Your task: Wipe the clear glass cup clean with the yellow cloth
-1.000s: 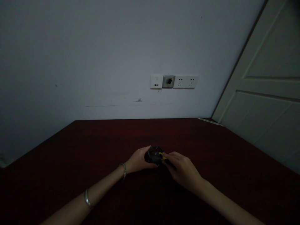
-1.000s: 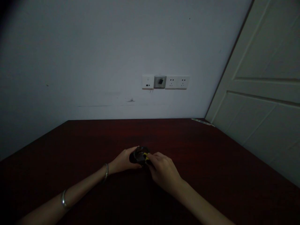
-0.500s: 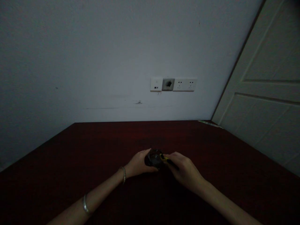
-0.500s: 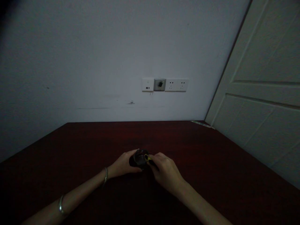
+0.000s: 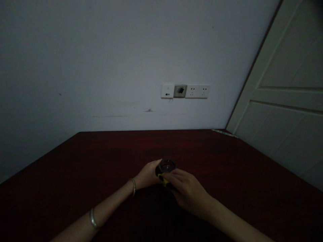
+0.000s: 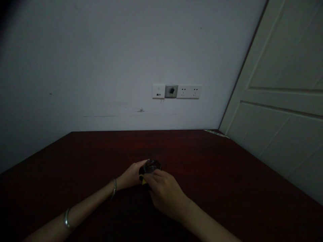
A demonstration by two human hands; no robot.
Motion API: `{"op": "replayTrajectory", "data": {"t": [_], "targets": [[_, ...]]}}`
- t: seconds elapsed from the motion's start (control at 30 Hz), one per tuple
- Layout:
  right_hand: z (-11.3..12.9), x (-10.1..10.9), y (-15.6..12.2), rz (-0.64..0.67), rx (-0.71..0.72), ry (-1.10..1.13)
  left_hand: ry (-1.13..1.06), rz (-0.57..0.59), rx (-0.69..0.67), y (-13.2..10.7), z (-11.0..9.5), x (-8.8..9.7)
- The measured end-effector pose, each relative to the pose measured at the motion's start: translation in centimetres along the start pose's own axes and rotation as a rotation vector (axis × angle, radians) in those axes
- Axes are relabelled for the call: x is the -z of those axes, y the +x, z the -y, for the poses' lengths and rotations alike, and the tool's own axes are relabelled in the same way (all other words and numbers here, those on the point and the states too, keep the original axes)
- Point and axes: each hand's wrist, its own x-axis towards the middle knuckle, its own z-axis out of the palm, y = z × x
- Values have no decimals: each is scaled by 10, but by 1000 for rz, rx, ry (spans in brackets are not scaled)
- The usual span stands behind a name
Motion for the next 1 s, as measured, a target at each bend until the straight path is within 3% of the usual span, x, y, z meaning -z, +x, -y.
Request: {"op": "replayTrajectory", "data": {"t": [0.1, 0.23, 0.43, 0.63, 0.83, 1.0], "targets": [[-12, 20, 9, 31, -1, -39, 17, -10, 15, -3, 0, 0], [-25, 36, 25, 227, 49, -71, 17, -4, 69, -6, -4, 2], [-27, 24, 36, 345, 135, -85, -16, 30, 78, -6, -5, 3], [-29, 30, 16, 417, 273, -246, -59, 27, 36, -9, -2, 1], [-44, 45, -9, 387, 232, -302, -58, 24, 39, -9, -1, 1], [-47, 44, -9, 309, 127, -202, -51, 39, 47, -8, -1, 1]]}}
